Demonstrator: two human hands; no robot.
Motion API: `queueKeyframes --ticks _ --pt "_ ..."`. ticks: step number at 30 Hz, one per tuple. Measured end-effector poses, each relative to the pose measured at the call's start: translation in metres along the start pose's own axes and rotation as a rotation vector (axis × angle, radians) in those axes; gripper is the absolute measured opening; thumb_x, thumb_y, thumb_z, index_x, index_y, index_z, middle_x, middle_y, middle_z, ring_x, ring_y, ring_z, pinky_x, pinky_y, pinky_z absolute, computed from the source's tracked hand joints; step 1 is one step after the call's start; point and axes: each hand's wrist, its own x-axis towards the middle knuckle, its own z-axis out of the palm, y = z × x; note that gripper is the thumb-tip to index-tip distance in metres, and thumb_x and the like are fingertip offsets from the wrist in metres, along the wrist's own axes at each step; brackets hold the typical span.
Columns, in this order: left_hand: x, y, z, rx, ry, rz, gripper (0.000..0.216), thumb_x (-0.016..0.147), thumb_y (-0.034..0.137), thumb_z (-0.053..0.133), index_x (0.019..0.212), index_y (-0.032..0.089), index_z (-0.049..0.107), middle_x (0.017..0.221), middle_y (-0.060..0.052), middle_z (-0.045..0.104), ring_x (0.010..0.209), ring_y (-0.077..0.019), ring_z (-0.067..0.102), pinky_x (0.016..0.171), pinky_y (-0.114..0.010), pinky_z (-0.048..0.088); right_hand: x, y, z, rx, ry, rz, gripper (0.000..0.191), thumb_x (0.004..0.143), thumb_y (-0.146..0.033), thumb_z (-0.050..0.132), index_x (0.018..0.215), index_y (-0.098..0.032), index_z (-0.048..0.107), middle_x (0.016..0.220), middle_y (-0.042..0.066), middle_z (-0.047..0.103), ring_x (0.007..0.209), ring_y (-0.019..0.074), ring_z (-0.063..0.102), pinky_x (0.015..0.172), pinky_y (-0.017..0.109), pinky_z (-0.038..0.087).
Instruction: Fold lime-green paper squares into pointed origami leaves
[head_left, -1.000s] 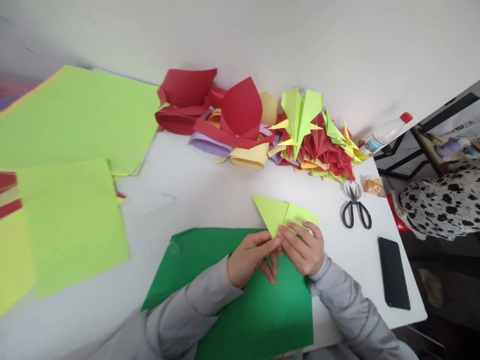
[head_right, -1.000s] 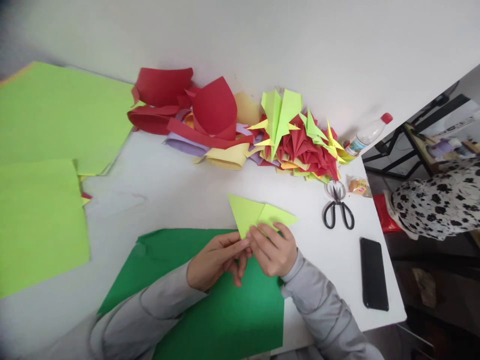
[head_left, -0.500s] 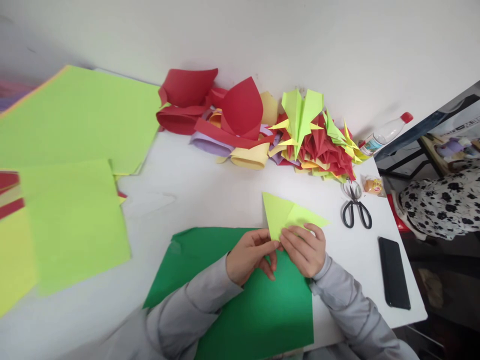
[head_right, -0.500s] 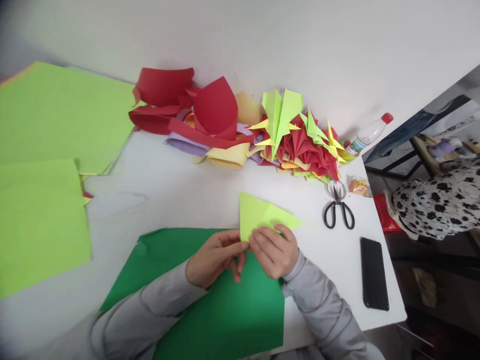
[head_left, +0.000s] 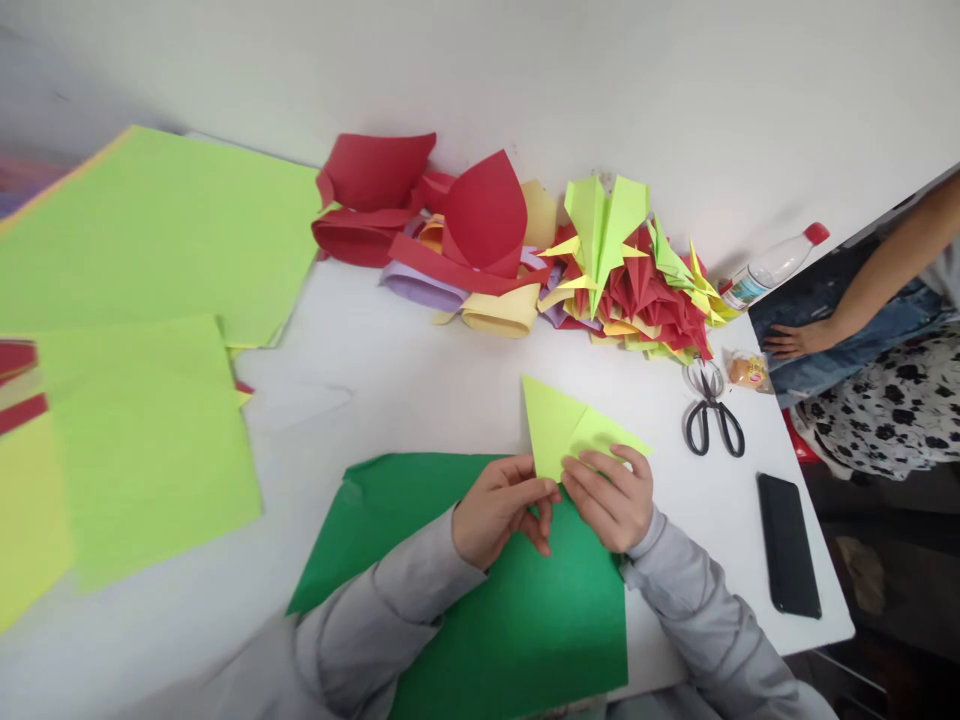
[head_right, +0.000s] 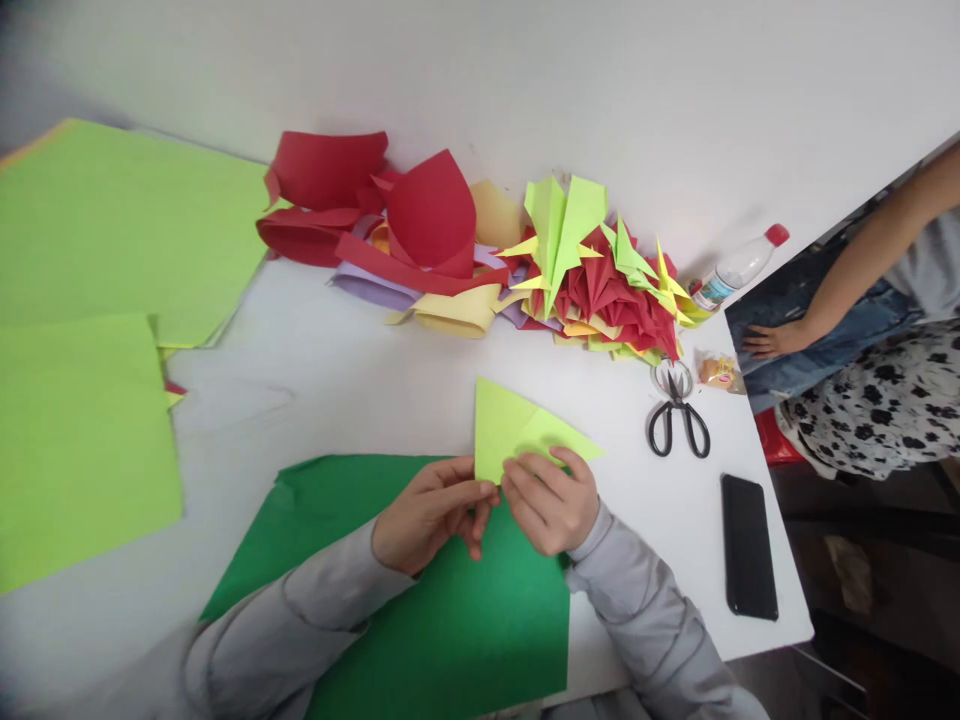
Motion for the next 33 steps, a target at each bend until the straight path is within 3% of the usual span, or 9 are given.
queueKeyframes --ticks 7,13,16,17,21,24,26,28,33 --pt "0.0 0.004 -0.005 0.004 0.069 0.081 0.022 0.059 0.028 0.073 0.062 0.012 0.059 0.049 0.003 0.057 0.034 -0.0091 0.048 0.033 -0.027 0.052 -0.01 0.016 0.004 -0.092 0.092 0.112 0.011 0.082 -0.01 0.066 0.077 -0.021 0.064 0.085 -0.001 0.075 0.086 0.0147 0.069 0.089 0.036 0.046" --pt "0.002 0.013 -0.012 0.062 0.304 0.322 0.024 0.065 0.035 0.071 0.065 0.016 0.056 0.049 0.005 0.055 0.044 -0.0117 0.053 0.042 -0.027 0.053 -0.011 0.016 0.006 -0.018 0.073 0.099 0.013 0.079 -0.009 0.067 0.08 -0.021 0.063 0.084 0.001 0.074 0.084 0.0144 0.067 0.081 0.034 0.048" --pt "0.004 0.016 -0.017 0.067 0.369 0.428 0.02 0.067 0.033 0.069 0.072 0.018 0.058 0.064 0.003 0.062 0.062 -0.0151 0.06 0.055 -0.029 0.055 -0.004 0.005 0.005 0.149 -0.024 0.015 0.005 0.081 -0.024 0.067 0.081 -0.019 0.065 0.083 0.003 0.073 0.083 0.0171 0.066 0.075 0.034 0.048" --pt "0.004 0.017 -0.018 0.066 0.372 0.44 0.018 0.067 0.032 0.068 0.073 0.018 0.058 0.068 0.003 0.063 0.066 -0.0156 0.061 0.058 -0.028 0.054 -0.001 0.002 0.004 0.197 -0.032 0.041 0.016 0.083 -0.033 0.065 0.085 -0.018 0.066 0.083 0.005 0.073 0.082 0.0193 0.065 0.075 0.037 0.048" --pt "0.001 0.03 -0.025 -0.003 0.316 0.385 0.012 0.062 0.026 0.063 0.063 0.018 0.054 0.06 0.003 0.058 0.056 -0.0122 0.054 0.053 -0.024 0.045 -0.001 0.002 -0.003 0.354 0.076 0.432 0.025 0.087 -0.034 0.054 0.101 -0.017 0.066 0.091 0.01 0.071 0.09 0.0241 0.064 0.079 0.043 0.049" --pt "-0.004 0.04 -0.026 -0.049 0.126 0.267 0.014 0.056 0.026 0.059 0.053 0.017 0.049 0.052 0.002 0.051 0.048 -0.0112 0.047 0.047 -0.024 0.039 -0.008 0.014 -0.004 0.458 0.275 0.847 0.027 0.092 -0.03 0.046 0.1 -0.017 0.068 0.097 0.011 0.07 0.094 0.0244 0.064 0.081 0.043 0.05" --pt "-0.006 0.041 -0.025 -0.027 -0.012 0.147 0.016 0.054 0.028 0.059 0.05 0.017 0.048 0.052 0.001 0.05 0.048 -0.0123 0.046 0.048 -0.026 0.039 -0.011 0.02 -0.002 0.578 0.3 1.075 0.029 0.092 -0.033 0.047 0.09 -0.016 0.071 0.088 0.01 0.072 0.082 0.0214 0.065 0.073 0.037 0.052" --pt "-0.006 0.037 -0.022 0.067 -0.077 0.06 0.017 0.055 0.029 0.06 0.051 0.016 0.049 0.051 0.001 0.047 0.047 -0.0107 0.042 0.046 -0.024 0.033 -0.01 0.021 0.0 0.801 0.185 1.17 0.031 0.088 -0.038 0.054 0.078 -0.015 0.071 0.078 0.008 0.072 0.07 0.0183 0.064 0.063 0.031 0.052" --pt "-0.004 0.021 -0.015 0.329 -0.103 0.002 0.023 0.061 0.035 0.061 0.056 0.018 0.047 0.048 0.007 0.034 0.046 -0.0078 0.03 0.045 -0.021 0.022 0.003 0.001 0.005 1.365 -0.387 1.224 0.033 0.077 -0.049 0.067 0.081 -0.017 0.071 0.069 0.002 0.068 0.055 0.0116 0.057 0.053 0.025 0.048"
